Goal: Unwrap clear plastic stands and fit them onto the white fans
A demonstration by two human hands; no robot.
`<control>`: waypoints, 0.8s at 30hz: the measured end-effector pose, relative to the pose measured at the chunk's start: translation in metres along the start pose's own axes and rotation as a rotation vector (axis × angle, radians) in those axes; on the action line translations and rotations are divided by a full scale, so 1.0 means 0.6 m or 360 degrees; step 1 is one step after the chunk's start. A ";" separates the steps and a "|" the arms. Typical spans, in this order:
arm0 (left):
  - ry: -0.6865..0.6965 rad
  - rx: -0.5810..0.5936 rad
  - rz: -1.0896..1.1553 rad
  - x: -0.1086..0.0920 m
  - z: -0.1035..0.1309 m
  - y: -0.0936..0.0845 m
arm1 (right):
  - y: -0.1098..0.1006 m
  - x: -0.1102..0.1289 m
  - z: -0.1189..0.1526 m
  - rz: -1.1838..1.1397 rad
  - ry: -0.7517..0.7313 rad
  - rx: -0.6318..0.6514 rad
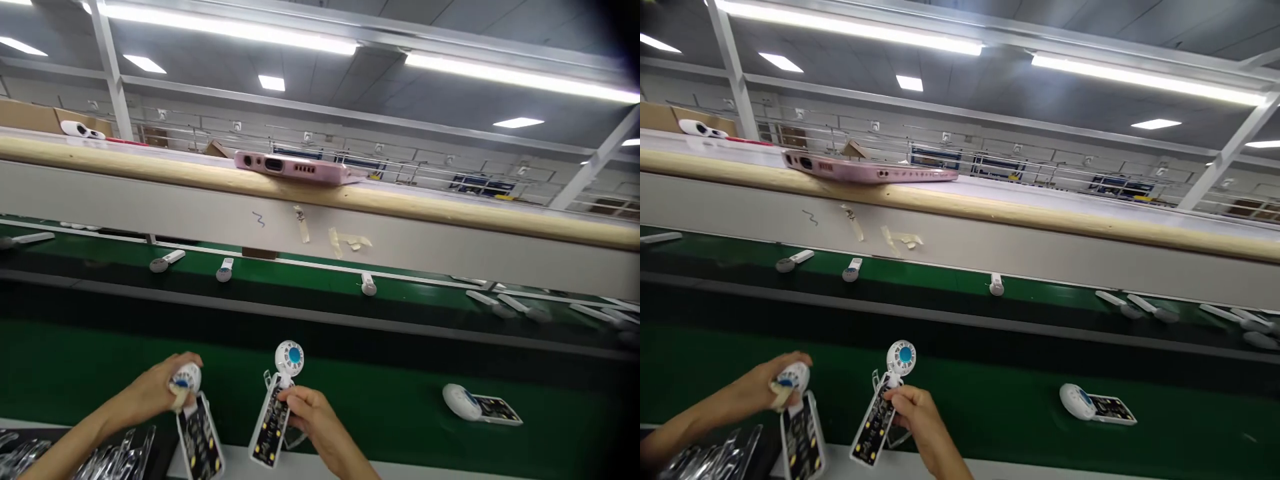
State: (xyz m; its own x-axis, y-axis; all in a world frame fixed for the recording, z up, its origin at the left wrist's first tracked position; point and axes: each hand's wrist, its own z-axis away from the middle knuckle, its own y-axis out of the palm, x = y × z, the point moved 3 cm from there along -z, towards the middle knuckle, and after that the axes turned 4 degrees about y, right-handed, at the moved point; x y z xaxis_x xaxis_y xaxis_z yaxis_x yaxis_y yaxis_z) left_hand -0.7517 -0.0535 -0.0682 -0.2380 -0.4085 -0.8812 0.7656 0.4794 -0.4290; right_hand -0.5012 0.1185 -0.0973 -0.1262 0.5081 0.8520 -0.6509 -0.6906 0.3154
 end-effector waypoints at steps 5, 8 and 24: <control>0.0036 0.0684 -0.0283 -0.003 0.090 0.122 | -0.041 0.038 0.121 0.0169 0.0101 0.0284; 0.0030 0.0639 -0.0441 -0.019 0.118 0.154 | -0.042 0.034 0.172 0.0306 0.0092 0.0317; -0.0164 -0.0073 0.2025 -0.168 0.241 0.230 | -0.005 -0.007 0.313 0.0554 -0.0354 -0.0312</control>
State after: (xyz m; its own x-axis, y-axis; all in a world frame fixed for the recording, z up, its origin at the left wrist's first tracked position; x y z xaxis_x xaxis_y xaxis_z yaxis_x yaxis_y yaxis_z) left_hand -0.5356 -0.0586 -0.0096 0.6936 0.2995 -0.6552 0.3966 0.6005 0.6943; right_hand -0.3583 0.0220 -0.0235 -0.2126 0.1252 0.9691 -0.7303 -0.6792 -0.0725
